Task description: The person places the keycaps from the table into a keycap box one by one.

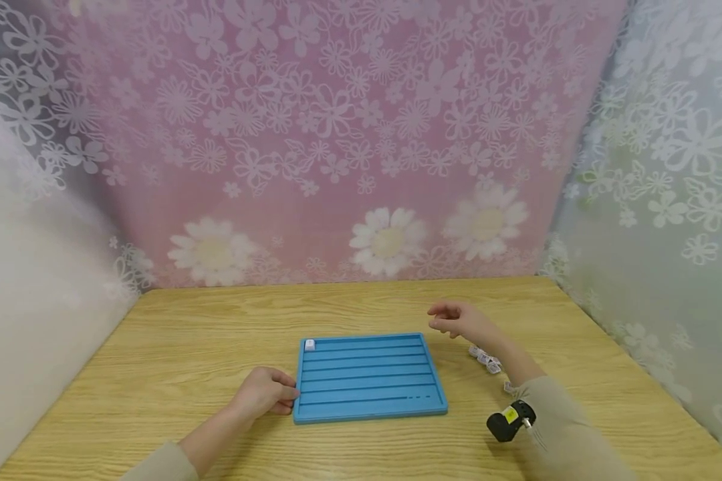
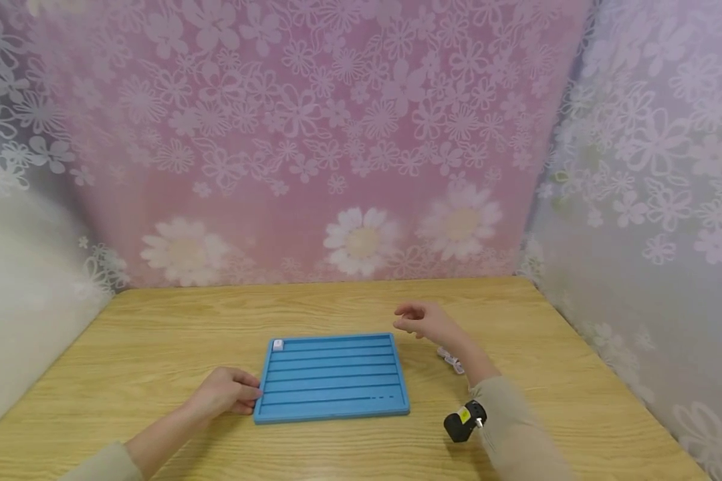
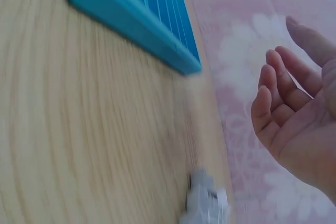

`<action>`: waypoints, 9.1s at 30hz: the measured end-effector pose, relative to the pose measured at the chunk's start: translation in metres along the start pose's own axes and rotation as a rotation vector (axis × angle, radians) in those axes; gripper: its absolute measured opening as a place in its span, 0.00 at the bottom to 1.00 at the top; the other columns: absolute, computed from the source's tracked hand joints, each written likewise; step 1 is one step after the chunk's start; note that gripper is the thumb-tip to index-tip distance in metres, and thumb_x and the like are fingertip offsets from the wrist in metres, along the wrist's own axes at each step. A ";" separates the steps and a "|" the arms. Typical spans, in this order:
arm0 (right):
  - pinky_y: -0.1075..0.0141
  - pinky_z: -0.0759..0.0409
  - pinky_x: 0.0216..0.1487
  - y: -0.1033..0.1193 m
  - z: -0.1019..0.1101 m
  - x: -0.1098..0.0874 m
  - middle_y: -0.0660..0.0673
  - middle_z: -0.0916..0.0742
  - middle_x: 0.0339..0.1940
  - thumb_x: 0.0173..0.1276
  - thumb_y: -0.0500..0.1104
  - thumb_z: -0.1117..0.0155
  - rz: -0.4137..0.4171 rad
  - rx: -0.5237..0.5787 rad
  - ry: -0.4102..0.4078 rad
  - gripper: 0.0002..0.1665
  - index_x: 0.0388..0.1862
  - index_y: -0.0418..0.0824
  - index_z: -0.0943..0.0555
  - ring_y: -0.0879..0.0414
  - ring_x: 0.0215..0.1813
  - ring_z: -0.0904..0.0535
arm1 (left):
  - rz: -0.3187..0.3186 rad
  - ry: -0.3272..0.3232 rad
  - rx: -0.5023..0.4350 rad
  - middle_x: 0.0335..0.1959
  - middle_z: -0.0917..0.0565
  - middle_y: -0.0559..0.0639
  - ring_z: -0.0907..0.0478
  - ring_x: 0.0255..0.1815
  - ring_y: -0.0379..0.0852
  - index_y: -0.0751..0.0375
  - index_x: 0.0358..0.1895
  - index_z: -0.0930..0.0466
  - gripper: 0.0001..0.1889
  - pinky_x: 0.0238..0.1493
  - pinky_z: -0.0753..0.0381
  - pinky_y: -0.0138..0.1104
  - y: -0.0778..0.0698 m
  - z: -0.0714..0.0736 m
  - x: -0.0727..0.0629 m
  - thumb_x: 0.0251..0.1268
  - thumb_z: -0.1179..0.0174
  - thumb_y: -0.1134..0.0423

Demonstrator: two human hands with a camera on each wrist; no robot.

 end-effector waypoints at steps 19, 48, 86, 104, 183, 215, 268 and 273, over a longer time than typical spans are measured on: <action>0.60 0.26 0.35 -0.053 0.060 -0.038 0.39 0.21 0.43 0.69 0.46 0.43 -0.115 0.003 -0.095 0.32 0.61 0.24 0.36 0.52 0.35 0.28 | -0.005 -0.001 -0.005 0.23 0.22 0.57 0.23 0.22 0.44 0.77 0.36 0.22 0.07 0.26 0.17 0.36 0.001 -0.001 0.001 0.53 0.39 0.76; 0.62 0.25 0.36 -0.091 0.064 -0.030 0.33 0.22 0.46 0.66 0.39 0.40 -0.166 -0.158 -0.105 0.24 0.56 0.25 0.29 0.47 0.44 0.25 | -0.023 0.024 -0.009 0.24 0.22 0.57 0.23 0.22 0.43 0.77 0.36 0.22 0.07 0.26 0.17 0.35 0.005 -0.001 0.002 0.54 0.39 0.76; 0.57 0.23 0.40 -0.090 0.065 -0.030 0.32 0.20 0.48 0.65 0.44 0.39 -0.209 -0.238 -0.130 0.25 0.53 0.26 0.26 0.45 0.46 0.23 | -0.023 0.014 -0.020 0.23 0.23 0.57 0.24 0.22 0.44 0.77 0.35 0.22 0.07 0.27 0.17 0.36 0.003 0.000 0.001 0.53 0.39 0.76; 0.58 0.22 0.41 -0.069 0.065 -0.035 0.32 0.22 0.52 0.67 0.47 0.41 -0.147 -0.251 -0.158 0.27 0.57 0.30 0.26 0.41 0.51 0.26 | -0.020 0.024 -0.017 0.24 0.22 0.57 0.24 0.23 0.44 0.77 0.37 0.23 0.08 0.27 0.17 0.35 0.001 0.000 0.002 0.54 0.39 0.76; 0.62 0.25 0.39 0.046 -0.060 0.032 0.46 0.19 0.35 0.61 0.43 0.34 0.124 -0.061 -0.005 0.17 0.46 0.36 0.20 0.52 0.39 0.25 | -0.019 0.001 -0.036 0.23 0.22 0.57 0.24 0.22 0.44 0.76 0.35 0.23 0.06 0.26 0.17 0.35 0.002 0.000 0.001 0.53 0.39 0.77; 0.65 0.24 0.35 0.074 -0.122 0.059 0.49 0.19 0.31 0.61 0.42 0.34 0.223 -0.062 0.053 0.12 0.41 0.38 0.19 0.57 0.34 0.24 | -0.016 0.008 -0.036 0.23 0.23 0.57 0.24 0.22 0.44 0.76 0.35 0.23 0.06 0.27 0.17 0.36 0.003 -0.001 0.000 0.54 0.39 0.77; 0.65 0.24 0.33 0.071 -0.177 0.078 0.50 0.18 0.27 0.55 0.40 0.29 0.116 -0.262 -0.109 0.07 0.31 0.39 0.16 0.58 0.31 0.25 | -0.016 0.012 -0.011 0.24 0.22 0.57 0.24 0.22 0.43 0.77 0.37 0.23 0.08 0.27 0.17 0.36 0.000 -0.001 0.000 0.55 0.39 0.75; 0.65 0.24 0.34 0.070 -0.179 0.079 0.50 0.19 0.27 0.54 0.40 0.29 0.111 -0.295 -0.123 0.06 0.30 0.39 0.16 0.58 0.32 0.25 | -0.021 0.016 -0.017 0.24 0.22 0.57 0.24 0.22 0.43 0.77 0.37 0.23 0.08 0.27 0.17 0.36 0.000 -0.001 0.000 0.54 0.39 0.75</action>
Point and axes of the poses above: each hand's wrist, its own x-axis towards the middle knuckle, its own z-axis out of the back of the hand, y = z × x, the point moved 5 cm from there along x, towards the middle knuckle
